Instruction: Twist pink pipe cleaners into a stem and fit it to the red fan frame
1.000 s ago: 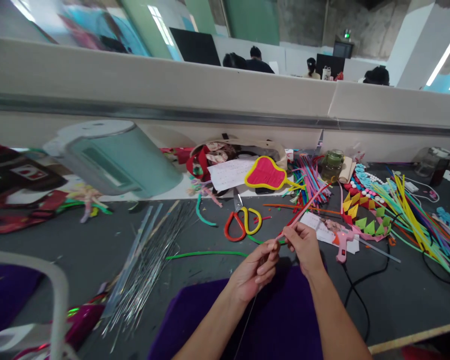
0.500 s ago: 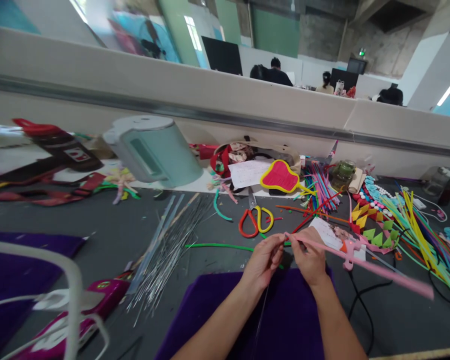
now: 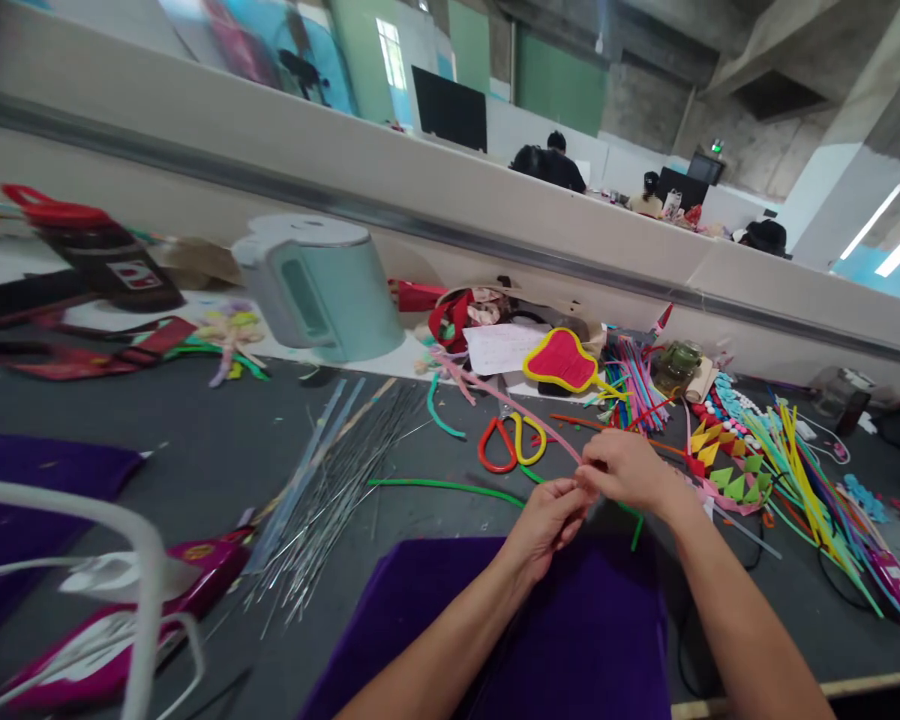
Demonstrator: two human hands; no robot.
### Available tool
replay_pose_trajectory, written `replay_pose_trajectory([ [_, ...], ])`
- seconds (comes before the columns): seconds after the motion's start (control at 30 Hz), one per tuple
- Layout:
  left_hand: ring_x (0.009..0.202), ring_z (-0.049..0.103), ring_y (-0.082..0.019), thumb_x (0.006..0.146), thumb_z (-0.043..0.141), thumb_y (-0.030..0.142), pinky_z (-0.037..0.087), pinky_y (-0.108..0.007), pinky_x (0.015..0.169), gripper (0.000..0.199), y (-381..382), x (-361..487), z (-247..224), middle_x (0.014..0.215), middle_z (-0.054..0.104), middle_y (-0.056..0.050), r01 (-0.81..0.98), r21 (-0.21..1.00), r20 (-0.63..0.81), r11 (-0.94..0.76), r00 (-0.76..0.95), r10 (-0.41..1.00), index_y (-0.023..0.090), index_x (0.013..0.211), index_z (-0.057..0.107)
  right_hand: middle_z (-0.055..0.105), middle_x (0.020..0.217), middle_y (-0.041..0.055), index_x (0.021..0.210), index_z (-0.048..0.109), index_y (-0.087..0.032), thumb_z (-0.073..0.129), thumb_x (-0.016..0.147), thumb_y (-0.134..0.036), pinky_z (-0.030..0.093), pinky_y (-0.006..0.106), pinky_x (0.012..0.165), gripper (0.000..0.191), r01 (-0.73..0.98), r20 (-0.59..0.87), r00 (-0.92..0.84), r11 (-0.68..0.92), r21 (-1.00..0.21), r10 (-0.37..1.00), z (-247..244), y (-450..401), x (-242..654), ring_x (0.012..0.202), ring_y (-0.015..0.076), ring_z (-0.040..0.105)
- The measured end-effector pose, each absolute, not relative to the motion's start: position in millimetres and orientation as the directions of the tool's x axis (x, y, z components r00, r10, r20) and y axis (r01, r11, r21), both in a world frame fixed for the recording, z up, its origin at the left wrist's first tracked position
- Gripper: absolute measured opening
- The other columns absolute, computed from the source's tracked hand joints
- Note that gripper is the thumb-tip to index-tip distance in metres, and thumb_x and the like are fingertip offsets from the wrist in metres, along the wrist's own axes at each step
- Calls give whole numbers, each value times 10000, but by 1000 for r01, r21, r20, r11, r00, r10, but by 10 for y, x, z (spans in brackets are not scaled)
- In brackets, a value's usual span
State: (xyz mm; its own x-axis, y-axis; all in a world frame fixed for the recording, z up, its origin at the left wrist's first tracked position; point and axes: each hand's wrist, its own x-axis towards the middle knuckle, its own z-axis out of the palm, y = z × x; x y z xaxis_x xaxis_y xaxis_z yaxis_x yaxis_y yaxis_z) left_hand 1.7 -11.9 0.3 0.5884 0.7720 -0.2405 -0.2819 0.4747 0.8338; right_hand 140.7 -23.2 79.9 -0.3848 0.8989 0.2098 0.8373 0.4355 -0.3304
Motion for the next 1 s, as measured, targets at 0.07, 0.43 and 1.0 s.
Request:
replay_pose_trajectory([
  [0.07, 279, 290, -10, 612, 640, 254, 115, -174, 304, 127, -133, -7, 50, 452, 479, 60, -293, 836, -205, 465, 618, 759, 132, 614, 606, 529, 552, -24, 585, 556, -166, 557, 842, -277, 339, 226, 548, 280, 783, 106, -346, 349, -515, 932, 822, -156, 1432, 550, 105, 465],
  [0.43, 287, 291, -6, 613, 732, 279, 136, -158, 305, 185, -112, -121, 177, 431, 447, 78, -515, 720, -75, 465, 609, 790, 136, 680, 635, 442, 457, -85, 598, 525, -161, 734, 660, -400, 198, 177, 379, 324, -15, -152, 74, -151, -988, 986, 629, -214, 1217, 379, 34, 288],
  [1.0, 313, 324, -12, 606, 750, 325, 154, -158, 316, 246, -57, -133, 150, 476, 501, 69, -679, 620, -132, 392, 402, 906, 130, 678, 619, 609, 675, 30, 724, 629, -185, 554, 862, -252, 449, 315, 667, 170, 753, 769, 357, 324, -573, 530, 223, -524, 576, 671, 168, 549],
])
